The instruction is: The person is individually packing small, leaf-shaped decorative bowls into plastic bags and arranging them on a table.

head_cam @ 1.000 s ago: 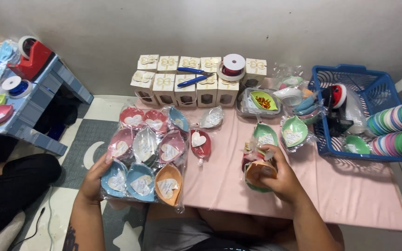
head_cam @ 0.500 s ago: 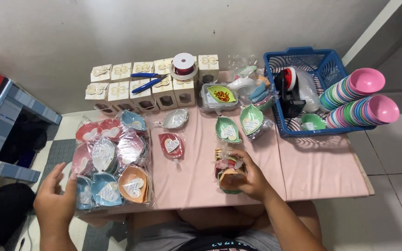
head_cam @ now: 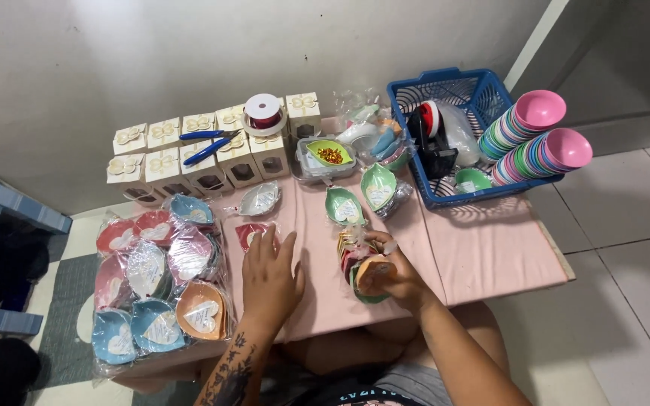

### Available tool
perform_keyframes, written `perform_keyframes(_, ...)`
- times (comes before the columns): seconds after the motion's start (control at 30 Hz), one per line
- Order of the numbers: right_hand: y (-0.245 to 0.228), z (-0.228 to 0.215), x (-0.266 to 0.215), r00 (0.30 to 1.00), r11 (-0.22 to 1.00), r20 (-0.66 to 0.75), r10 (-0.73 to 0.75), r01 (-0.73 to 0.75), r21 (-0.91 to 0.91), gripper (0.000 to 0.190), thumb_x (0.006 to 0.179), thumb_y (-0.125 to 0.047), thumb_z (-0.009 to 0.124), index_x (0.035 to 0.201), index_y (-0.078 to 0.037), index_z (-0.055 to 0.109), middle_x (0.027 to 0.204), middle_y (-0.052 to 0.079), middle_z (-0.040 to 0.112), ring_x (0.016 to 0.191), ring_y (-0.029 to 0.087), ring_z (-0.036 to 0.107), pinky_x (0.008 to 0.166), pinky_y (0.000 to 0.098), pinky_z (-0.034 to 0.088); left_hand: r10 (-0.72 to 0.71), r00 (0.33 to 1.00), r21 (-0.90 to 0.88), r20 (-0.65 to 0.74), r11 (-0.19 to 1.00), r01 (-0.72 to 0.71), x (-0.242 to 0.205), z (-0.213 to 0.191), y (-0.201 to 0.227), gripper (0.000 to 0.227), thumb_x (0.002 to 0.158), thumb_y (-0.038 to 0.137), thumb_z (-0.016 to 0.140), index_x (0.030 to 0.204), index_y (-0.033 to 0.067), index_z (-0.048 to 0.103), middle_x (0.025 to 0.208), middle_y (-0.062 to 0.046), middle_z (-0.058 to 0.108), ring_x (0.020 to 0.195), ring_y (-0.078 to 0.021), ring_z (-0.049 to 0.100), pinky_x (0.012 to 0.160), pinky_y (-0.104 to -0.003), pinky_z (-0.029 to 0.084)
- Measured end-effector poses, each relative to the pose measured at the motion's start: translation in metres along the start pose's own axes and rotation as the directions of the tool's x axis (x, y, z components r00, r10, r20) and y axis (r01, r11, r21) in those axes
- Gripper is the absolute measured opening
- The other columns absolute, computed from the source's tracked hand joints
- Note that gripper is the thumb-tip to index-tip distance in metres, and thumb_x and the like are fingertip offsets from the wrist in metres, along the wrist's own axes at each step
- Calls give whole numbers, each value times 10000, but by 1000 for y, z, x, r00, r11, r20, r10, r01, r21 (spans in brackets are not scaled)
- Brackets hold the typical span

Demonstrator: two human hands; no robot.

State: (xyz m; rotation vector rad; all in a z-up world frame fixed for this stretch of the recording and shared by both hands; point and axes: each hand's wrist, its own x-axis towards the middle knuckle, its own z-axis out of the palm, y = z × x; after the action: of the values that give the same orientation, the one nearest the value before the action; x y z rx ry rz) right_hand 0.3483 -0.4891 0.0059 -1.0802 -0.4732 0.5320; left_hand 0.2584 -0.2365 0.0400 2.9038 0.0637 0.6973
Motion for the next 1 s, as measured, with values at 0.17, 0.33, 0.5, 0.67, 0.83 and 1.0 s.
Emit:
perform_keyframes(0.17,-8,7,3,997,995,-70,-14,21,95,852,709,112,714,1482,-104,427,937,197,698,764,249,751,667,426,694,39,978,-10,-206,999,-42,-1,42,-8,443,851,117,670,1289,185,678,1299,-128,664,1219,-361,663,1016,-504,511)
perform_keyframes(0.33,-2,6,1,984,999,-180,-3,-7,-51,829,745,170,629,1506,-98,436,740,231,681,684,291,712,582,405,629,-21,986,6,-168,1000,23,-8,45,-8,115,921,213,671,1033,240,679,1256,-6,721,1291,-289,651,1155,-756,296)
perform_keyframes(0.5,-8,59,43,957,1000,-289,5,1,21,709,802,88,668,1470,-96,518,875,175,717,765,231,706,650,347,616,-143,957,-48,-253,990,136,-13,63,-16,157,1031,273,585,1162,225,658,1293,-19,687,1330,-261,619,1206,-701,200)
perform_keyframes(0.67,12,86,108,930,990,-352,110,-71,124,563,822,42,780,1351,-78,629,980,195,760,817,270,744,720,420,643,-208,889,-368,-408,929,49,-8,57,-18,446,1015,213,413,1426,103,548,1401,-104,615,1373,-309,588,1237,-530,285)
perform_keyframes(0.83,32,100,150,917,990,-381,121,-84,112,485,861,-57,790,1306,-65,598,1068,130,726,940,223,726,817,409,630,-142,898,-380,-416,924,-30,-7,58,-21,589,966,294,468,1479,3,473,1549,-262,439,1439,-477,477,1158,-558,395)
perform_keyframes(1.0,13,116,155,917,893,-361,170,-298,-337,850,890,-350,843,1567,-115,386,1520,321,440,1427,416,422,1185,514,374,-185,933,-288,-308,953,94,-6,58,-20,726,932,317,526,1569,-10,405,1595,-317,356,1479,-517,404,1193,-580,340)
